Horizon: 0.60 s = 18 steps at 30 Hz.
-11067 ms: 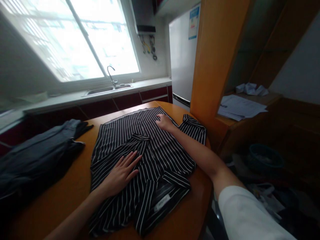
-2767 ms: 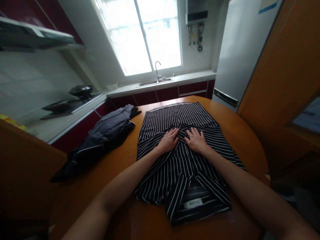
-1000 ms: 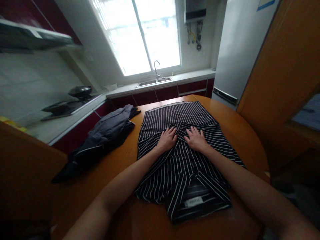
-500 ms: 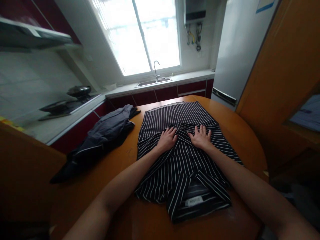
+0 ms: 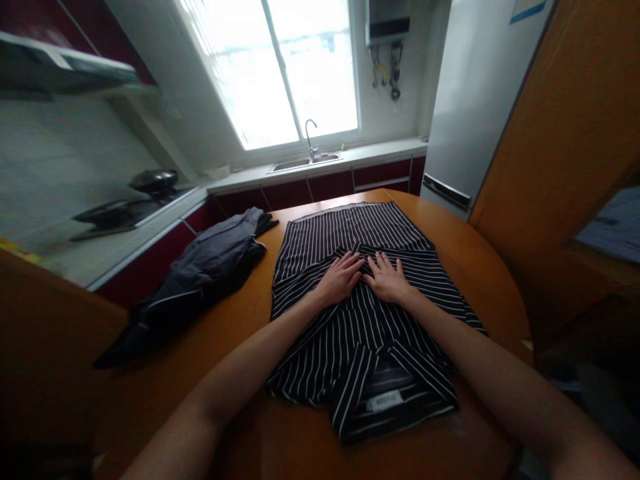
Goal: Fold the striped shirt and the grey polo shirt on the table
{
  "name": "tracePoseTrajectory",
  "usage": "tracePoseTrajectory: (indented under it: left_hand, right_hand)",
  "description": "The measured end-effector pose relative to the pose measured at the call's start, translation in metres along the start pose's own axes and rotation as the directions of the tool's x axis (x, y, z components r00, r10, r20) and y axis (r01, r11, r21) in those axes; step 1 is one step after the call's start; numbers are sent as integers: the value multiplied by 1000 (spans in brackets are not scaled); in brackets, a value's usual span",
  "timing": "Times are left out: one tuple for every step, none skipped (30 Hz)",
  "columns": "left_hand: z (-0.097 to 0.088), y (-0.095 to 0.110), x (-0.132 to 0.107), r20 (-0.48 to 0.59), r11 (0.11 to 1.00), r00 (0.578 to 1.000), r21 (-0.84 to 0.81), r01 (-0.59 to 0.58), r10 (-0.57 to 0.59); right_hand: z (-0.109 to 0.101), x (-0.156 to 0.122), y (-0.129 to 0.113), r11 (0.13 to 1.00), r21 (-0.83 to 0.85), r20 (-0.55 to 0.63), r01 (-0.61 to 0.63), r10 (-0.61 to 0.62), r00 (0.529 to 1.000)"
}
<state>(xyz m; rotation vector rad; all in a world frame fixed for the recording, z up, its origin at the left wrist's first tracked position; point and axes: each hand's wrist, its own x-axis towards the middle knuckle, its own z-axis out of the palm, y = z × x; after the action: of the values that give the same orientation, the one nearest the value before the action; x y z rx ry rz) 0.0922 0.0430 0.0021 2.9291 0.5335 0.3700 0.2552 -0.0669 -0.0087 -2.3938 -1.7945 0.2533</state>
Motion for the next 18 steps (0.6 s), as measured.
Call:
tracePoseTrajectory:
  left_hand:
    - [1,0,0,27,1000,1000,-4,-2,2]
    - [2,-1,0,48,1000,999,-8,1,-1]
    - [3,-2,0,58,1000,998,-12,5,-4]
    - [3,-3,0,60,1000,998,-15,8,-7]
    - [4,-4,0,58,1000,998,-18,9,-8]
    - [4,-5,0,57,1000,998,-21,10,-9]
    - [4,-5,0,57,1000,998,-24,12,-10]
    - [4,-5,1,59,1000,998,-26,13,-12]
    - [3,-5,1,60,999,998,-28,16,-14]
    - [3,-4,0,62,999,998,-29,18,-17]
    - [2,-4,0,63,999,998,-29,22,-20]
    - [1,-3,0,65,999,998,-29,29,-27]
    - [0,-2,0,65,999,997,-29,38,-36]
    - [-1,-1,-1,63,998,997,-28,48,-46]
    - [-1,0,-1,61,998,996,-27,59,-58]
    - [-2,0,-1,59,997,996,-24,68,-66]
    - [-2,1,-1,58,997,996,-20,74,-73]
    - [-2,1,-1,59,997,995,-15,78,-77]
  right_hand:
    - [0,0,0,1000,0,10,2,-2,1000]
    - [1,0,1,1000,0,13,-1,1,1000]
    - [1,0,2,1000,-1,14,-6,6,1000]
    - [1,0,2,1000,-5,11,-11,11,1000]
    - [1,0,3,1000,-8,5,-17,17,1000]
    - [1,0,3,1000,-11,-1,-21,21,1000]
    - [1,0,3,1000,-12,-4,-22,22,1000]
    - [2,0,3,1000,-13,-5,-22,22,1000]
    - [2,1,3,1000,-13,-5,-22,22,1000]
    - [2,1,3,1000,-12,-5,-23,22,1000]
    - [2,1,3,1000,-13,-5,-24,24,1000]
    - [2,1,3,1000,-15,-5,-25,25,1000]
    - [3,1,3,1000,-17,-7,-26,26,1000]
    - [3,2,4,999,-19,-9,-26,26,1000]
    - [4,2,4,999,-19,-10,-28,28,1000]
    - [4,3,4,999,-18,-11,-30,30,999]
    - [5,3,4,999,-17,-12,-33,33,999]
    - [6,4,5,999,-15,-13,-35,35,999]
